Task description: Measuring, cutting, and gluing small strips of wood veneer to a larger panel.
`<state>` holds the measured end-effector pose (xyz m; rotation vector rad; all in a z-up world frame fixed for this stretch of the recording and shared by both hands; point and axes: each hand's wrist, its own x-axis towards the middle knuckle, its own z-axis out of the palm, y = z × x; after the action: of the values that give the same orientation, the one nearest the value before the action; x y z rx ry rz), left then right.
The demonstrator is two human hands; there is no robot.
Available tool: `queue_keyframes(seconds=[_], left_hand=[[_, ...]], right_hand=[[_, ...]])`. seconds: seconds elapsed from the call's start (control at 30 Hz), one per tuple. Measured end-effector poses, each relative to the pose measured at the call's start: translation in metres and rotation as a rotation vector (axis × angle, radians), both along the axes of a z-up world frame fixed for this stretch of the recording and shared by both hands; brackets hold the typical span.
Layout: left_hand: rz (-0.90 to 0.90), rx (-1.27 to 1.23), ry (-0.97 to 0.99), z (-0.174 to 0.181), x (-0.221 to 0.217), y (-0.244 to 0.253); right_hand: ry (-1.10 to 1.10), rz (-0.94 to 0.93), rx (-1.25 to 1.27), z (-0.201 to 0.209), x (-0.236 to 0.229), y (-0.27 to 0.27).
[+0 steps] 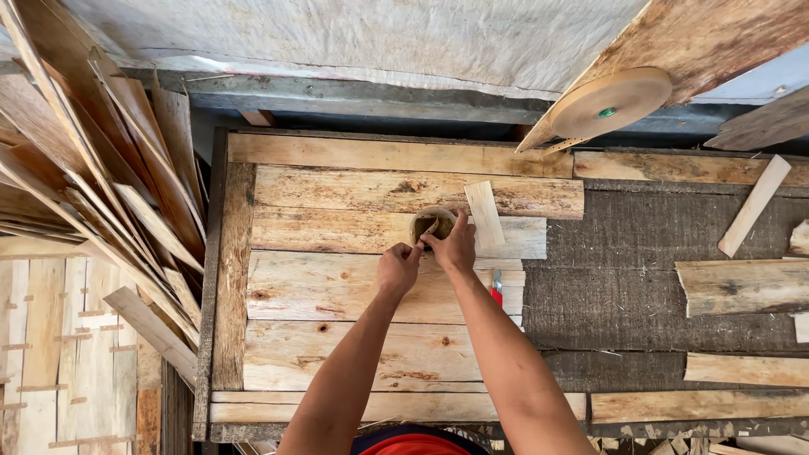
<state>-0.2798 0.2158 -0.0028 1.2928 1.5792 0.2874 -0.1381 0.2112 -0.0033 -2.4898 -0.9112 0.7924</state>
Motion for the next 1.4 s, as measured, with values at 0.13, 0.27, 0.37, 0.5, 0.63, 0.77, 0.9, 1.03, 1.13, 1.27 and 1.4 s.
queue_keyframes(seconds=[0.13,0.27,0.37,0.5,0.63,0.77,0.9,1.03,1.13,1.27,1.4], left_hand=[[0.005,-0.010,-0.034,-0.004,-0.003,-0.003],[0.039,0.062,-0.112,-0.010,-0.005,-0.009],[0.094,0.091,-0.189,-0.004,-0.008,-0.013],[0.158,0.109,-0.355,0.009,-0.010,-0.020],[0.295,-0.166,-0.867,-0.042,-0.005,-0.025],[0.348,-0.622,-1.093,-0.028,-0.005,-0.025],[0.303,-0.714,-0.922,-0.006,-0.009,-0.024],[0.140,-0.423,-0.649,0.009,-0.009,-0.022],[0.092,-0.225,-0.501,0.000,-0.009,-0.022],[0.119,-0.172,-0.336,0.002,-0.004,-0.010],[0.158,-0.105,-0.211,-0.007,0.002,-0.002]], right_hand=[[0.011,0.019,-0.017,-0.006,0.003,-0.003],[-0.004,0.050,0.106,-0.027,0.011,-0.010],[-0.102,0.046,0.291,-0.031,0.011,-0.022],[-0.056,-0.023,0.484,-0.006,0.004,-0.039],[0.302,0.046,0.328,0.005,-0.007,-0.052],[0.777,0.009,0.395,-0.019,-0.012,-0.056],[0.860,0.005,0.505,-0.033,-0.007,-0.056],[0.664,0.003,0.373,0.019,-0.009,-0.041],[0.415,0.044,0.228,0.027,-0.005,-0.031],[0.107,0.107,0.228,0.025,-0.002,-0.023],[-0.196,0.078,0.320,0.012,0.001,-0.019]])
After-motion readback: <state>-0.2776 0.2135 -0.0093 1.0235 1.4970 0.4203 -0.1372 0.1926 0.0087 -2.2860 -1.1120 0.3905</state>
